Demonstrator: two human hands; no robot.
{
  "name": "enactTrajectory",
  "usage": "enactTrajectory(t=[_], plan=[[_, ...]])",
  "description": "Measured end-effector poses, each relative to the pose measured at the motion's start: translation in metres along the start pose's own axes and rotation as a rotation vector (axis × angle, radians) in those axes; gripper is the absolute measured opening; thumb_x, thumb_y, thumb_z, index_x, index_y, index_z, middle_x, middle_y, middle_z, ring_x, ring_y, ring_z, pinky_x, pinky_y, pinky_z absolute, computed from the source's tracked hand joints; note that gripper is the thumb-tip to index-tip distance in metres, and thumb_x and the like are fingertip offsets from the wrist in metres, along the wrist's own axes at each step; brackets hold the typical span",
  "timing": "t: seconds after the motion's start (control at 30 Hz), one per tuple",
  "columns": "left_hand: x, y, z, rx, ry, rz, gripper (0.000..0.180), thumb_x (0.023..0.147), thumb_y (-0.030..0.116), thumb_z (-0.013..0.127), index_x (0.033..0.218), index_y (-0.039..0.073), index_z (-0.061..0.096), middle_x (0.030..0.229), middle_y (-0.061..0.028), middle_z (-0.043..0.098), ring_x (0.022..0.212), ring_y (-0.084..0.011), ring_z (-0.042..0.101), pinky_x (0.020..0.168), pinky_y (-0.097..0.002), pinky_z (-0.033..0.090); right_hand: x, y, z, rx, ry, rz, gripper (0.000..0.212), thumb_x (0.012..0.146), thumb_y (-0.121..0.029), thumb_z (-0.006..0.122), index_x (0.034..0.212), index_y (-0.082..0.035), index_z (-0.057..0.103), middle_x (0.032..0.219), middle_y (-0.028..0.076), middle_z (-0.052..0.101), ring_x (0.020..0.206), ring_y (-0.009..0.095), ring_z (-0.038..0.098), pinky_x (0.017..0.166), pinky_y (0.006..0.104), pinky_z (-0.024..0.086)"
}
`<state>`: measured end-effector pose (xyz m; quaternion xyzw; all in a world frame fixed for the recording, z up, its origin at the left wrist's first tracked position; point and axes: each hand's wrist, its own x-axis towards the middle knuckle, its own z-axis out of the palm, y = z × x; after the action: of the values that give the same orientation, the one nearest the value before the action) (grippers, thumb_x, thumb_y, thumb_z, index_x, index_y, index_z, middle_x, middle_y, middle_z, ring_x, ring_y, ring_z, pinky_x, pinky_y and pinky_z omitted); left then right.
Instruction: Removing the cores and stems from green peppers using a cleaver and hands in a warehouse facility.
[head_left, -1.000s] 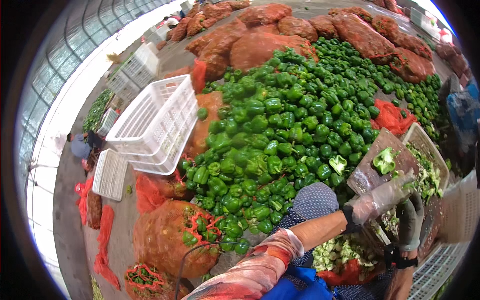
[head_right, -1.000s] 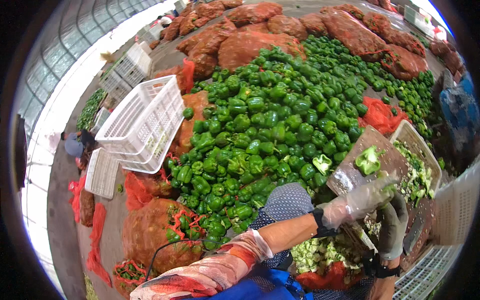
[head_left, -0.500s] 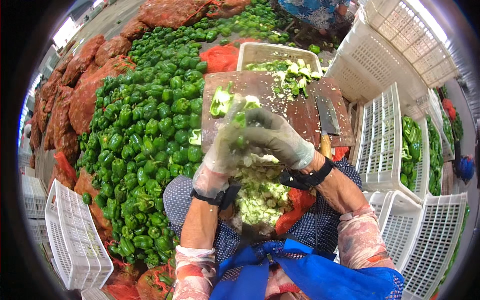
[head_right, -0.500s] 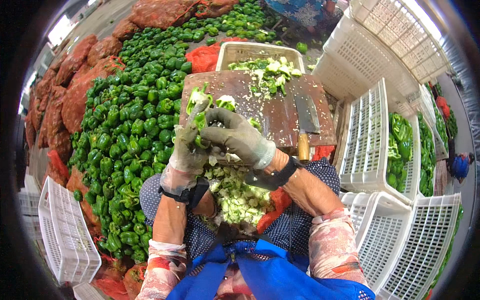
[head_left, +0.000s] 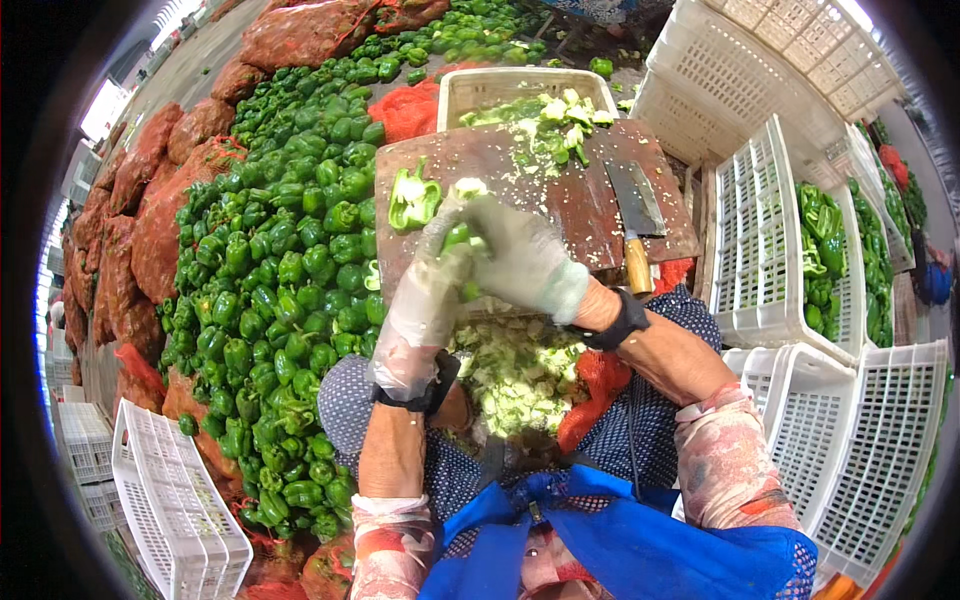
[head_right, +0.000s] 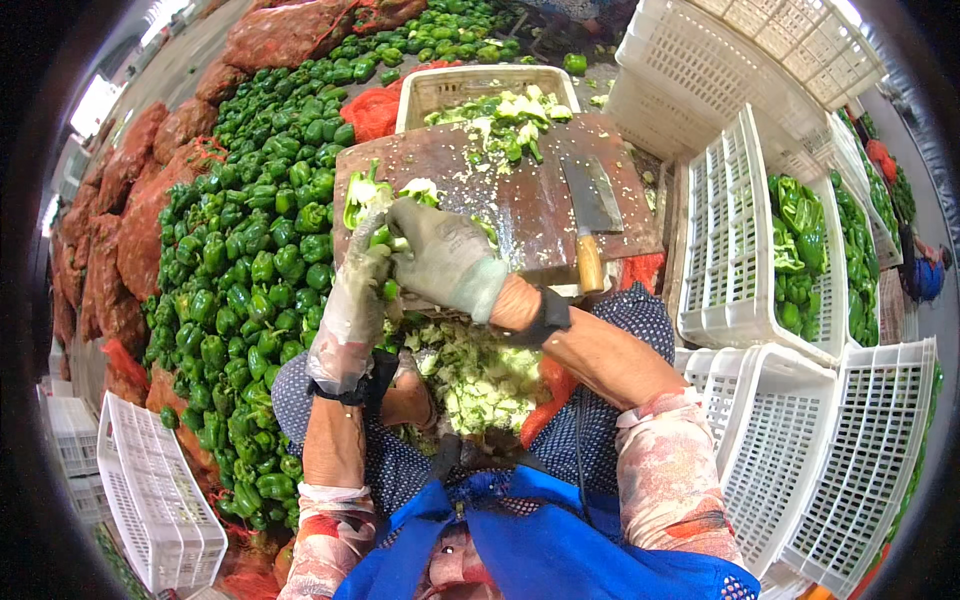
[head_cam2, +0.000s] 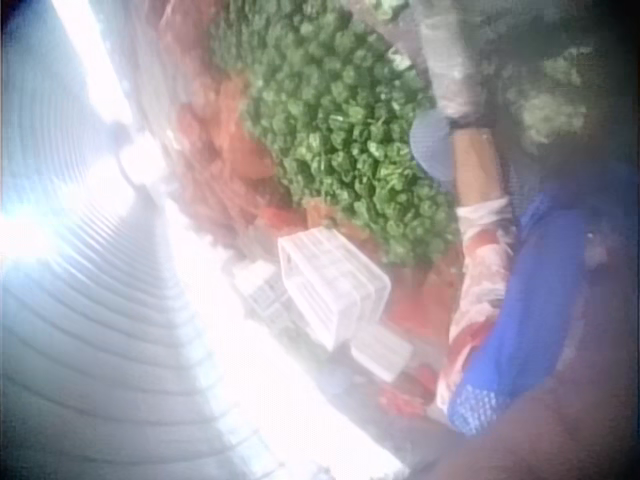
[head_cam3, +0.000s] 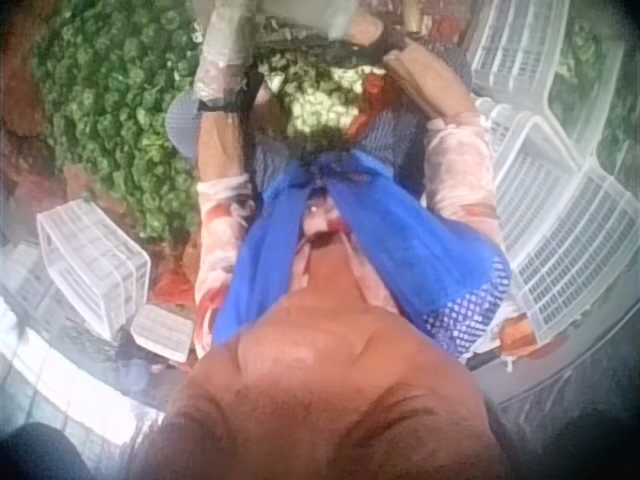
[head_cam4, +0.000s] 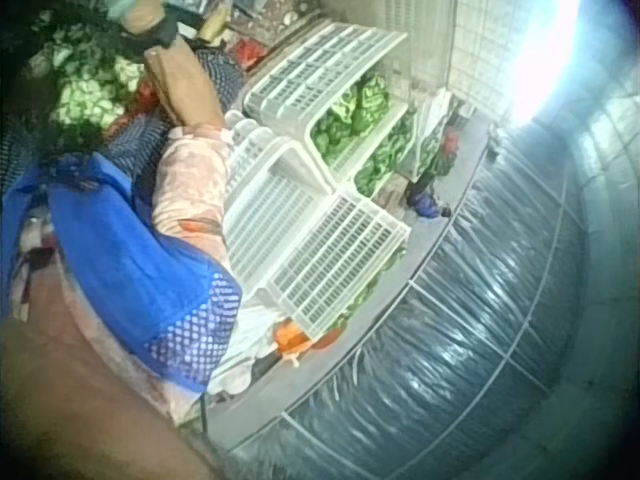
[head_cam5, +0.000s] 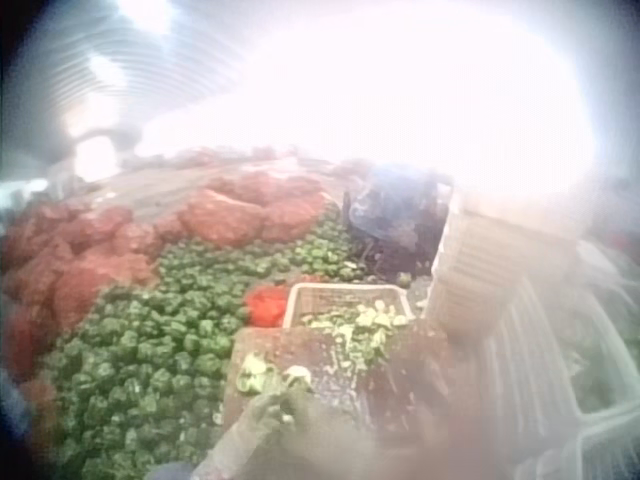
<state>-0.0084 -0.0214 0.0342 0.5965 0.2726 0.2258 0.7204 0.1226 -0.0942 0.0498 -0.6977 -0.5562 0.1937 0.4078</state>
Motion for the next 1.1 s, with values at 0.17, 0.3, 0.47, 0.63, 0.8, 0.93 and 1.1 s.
enactTrajectory(t=[0.17,0.3,0.47,0.63,0.8,0.93,1.1], plan=[[0.008,-0.003,-0.024,-0.566,-0.091,0.142,0.069,0.091,0.053,0.044,0.135,0.001,0.045,0.120,-0.0167,0.059,0.095,-0.0271,0.064,0.078,-0.0374,0.055,0.018,0.017,-0.029,-0.494,-0.176,0.107,0.037,0.083,-0.016,0.062,0.117,-0.004,0.055,0.101,0.018,0.062,0.089,0.035,0.064,0.077,0.0424,0.053],[0.014,-0.009,-0.022,-0.839,-0.040,0.121,0.083,0.083,0.064,0.046,0.136,0.000,0.044,0.126,-0.0180,0.056,0.117,-0.0304,0.053,0.101,-0.0478,0.042,0.009,0.031,-0.044,-0.260,-0.026,-0.086,0.035,0.088,-0.024,0.062,0.116,-0.003,0.058,0.106,0.019,0.063,0.098,0.030,0.062,0.084,0.0405,0.050],[0.021,-0.019,-0.014,-0.872,-0.053,0.063,0.078,0.086,0.064,0.048,0.136,0.003,0.045,0.129,-0.0146,0.054,0.116,-0.0290,0.053,0.100,-0.0452,0.042,-0.010,-0.003,-0.016,-0.255,0.020,-0.367,0.039,0.084,-0.024,0.066,0.118,-0.006,0.057,0.089,0.019,0.063,0.079,0.027,0.065,0.066,0.0390,0.053],[0.024,-0.016,0.012,-0.616,-0.115,0.160,0.082,0.080,0.067,0.058,0.132,0.005,0.046,0.124,-0.0123,0.056,0.109,-0.0258,0.056,0.096,-0.0396,0.048,-0.010,0.015,-0.013,-0.315,-0.074,-0.256,0.036,0.079,-0.023,0.063,0.106,-0.002,0.053,0.080,0.017,0.059,0.073,0.030,0.062,0.065,0.0434,0.052],[0.018,-0.016,0.007,-0.542,-0.100,0.086,0.073,0.088,0.051,0.059,0.144,0.013,0.033,0.129,-0.0103,0.051,0.114,-0.0243,0.054,0.095,-0.0423,0.048,-0.002,0.030,-0.013,0.000,0.016,-0.109,0.036,0.088,-0.034,0.059,0.109,-0.004,0.058,0.085,0.015,0.063,0.077,0.026,0.064,0.074,0.0390,0.055],[0.003,0.002,0.014,-0.401,-0.022,0.016,0.074,0.089,0.048,0.060,0.143,0.005,0.035,0.140,-0.0134,0.042,0.126,-0.0300,0.046,0.095,-0.0437,0.047,0.013,0.070,-0.082,0.419,0.138,0.336,0.051,0.087,-0.031,0.062,0.130,-0.006,0.052,0.116,0.017,0.063,0.102,0.026,0.063,0.092,0.0334,0.050],[0.008,0.019,0.014,-0.573,-0.052,0.121,0.067,0.090,0.043,0.058,0.140,0.004,0.035,0.132,-0.0194,0.041,0.120,-0.0376,0.047,0.092,-0.0506,0.048,-0.067,0.153,-0.265,1.070,0.726,-0.490,0.037,0.094,-0.042,0.050,0.100,-0.008,0.062,0.102,0.010,0.064,0.085,0.022,0.061,0.078,0.0331,0.054]])
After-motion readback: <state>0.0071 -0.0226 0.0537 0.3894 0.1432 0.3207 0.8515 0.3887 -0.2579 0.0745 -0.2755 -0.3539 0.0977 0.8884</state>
